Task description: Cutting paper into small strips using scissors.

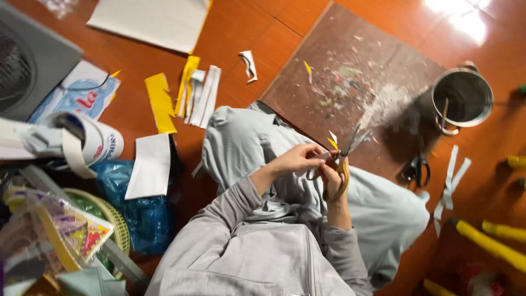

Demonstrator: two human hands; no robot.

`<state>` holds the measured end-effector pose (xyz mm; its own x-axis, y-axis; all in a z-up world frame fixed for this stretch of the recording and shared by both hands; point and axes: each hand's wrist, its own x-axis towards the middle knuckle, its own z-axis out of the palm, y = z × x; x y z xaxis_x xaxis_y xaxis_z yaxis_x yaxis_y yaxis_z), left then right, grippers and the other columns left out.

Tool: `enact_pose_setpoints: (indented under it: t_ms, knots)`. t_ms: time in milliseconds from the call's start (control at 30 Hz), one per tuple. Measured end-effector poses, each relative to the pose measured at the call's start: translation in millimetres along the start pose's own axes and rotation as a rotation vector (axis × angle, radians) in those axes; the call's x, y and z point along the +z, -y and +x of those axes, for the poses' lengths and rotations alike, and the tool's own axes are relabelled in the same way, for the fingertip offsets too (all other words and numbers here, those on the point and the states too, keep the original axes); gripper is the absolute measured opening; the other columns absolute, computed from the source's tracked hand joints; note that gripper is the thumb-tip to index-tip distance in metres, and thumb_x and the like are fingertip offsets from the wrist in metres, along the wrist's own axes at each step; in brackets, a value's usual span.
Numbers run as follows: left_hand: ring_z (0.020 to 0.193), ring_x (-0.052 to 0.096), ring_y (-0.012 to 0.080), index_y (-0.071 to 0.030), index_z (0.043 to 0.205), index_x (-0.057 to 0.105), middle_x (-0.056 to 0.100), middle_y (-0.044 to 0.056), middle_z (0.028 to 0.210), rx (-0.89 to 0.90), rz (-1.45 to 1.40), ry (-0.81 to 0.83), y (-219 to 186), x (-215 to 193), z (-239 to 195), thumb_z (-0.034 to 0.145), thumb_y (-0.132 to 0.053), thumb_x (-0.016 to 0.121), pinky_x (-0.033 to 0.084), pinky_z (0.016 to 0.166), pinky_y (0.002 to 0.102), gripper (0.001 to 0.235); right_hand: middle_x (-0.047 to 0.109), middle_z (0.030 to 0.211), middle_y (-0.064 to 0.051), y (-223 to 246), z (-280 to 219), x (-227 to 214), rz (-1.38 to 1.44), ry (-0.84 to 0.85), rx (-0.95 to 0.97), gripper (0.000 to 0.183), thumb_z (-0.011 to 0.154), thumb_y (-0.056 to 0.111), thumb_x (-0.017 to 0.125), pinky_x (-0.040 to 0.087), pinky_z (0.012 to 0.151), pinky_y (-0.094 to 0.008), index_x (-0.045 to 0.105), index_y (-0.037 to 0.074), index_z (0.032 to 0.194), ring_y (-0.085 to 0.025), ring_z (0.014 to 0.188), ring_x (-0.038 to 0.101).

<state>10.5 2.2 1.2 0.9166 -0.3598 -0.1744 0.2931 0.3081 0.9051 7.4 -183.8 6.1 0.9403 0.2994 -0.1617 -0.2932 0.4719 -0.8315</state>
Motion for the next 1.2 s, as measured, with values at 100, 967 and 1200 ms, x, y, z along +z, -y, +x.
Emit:
enact_pose_setpoints:
  t_ms: [100, 967, 1200]
  knots:
    - [0.084, 0.066, 0.0106, -0.001, 0.103, 0.067, 0.07, 0.004, 0.093, 0.044, 0.064, -0.029, 4, 0, 2, 0.096, -0.009, 0.071, 0.054, 0.073, 0.029, 0.012, 0.061, 0.1, -0.006, 1, 1, 12, -0.043, 0.017, 0.012, 0.041, 0.089, -0.003, 0.058, 0.052, 0.067, -0.031, 0.051, 0.006, 0.128, -0.016, 0.078, 0.061]
    - [0.093, 0.069, 0.0261, -0.008, 0.096, 0.07, 0.066, 0.006, 0.097, 0.502, 0.784, -0.454, -18, 47, -17, 0.086, -0.006, 0.07, 0.055, 0.08, 0.035, 0.01, 0.061, 0.093, -0.004, -22, 8, -2, 0.005, -0.114, -0.03, 0.034, 0.096, 0.004, 0.064, 0.047, 0.057, -0.023, 0.051, 0.004, 0.127, -0.01, 0.07, 0.058]
    - [0.094, 0.062, 0.0062, 0.0, 0.115, 0.072, 0.071, 0.001, 0.102, 0.164, -0.044, -0.379, 43, -4, 19, 0.104, -0.015, 0.063, 0.053, 0.084, 0.025, 0.02, 0.055, 0.086, -0.004, -7, 14, 12, -0.287, -0.181, -0.174, 0.039, 0.092, -0.001, 0.065, 0.048, 0.055, -0.027, 0.048, 0.002, 0.127, -0.012, 0.064, 0.055]
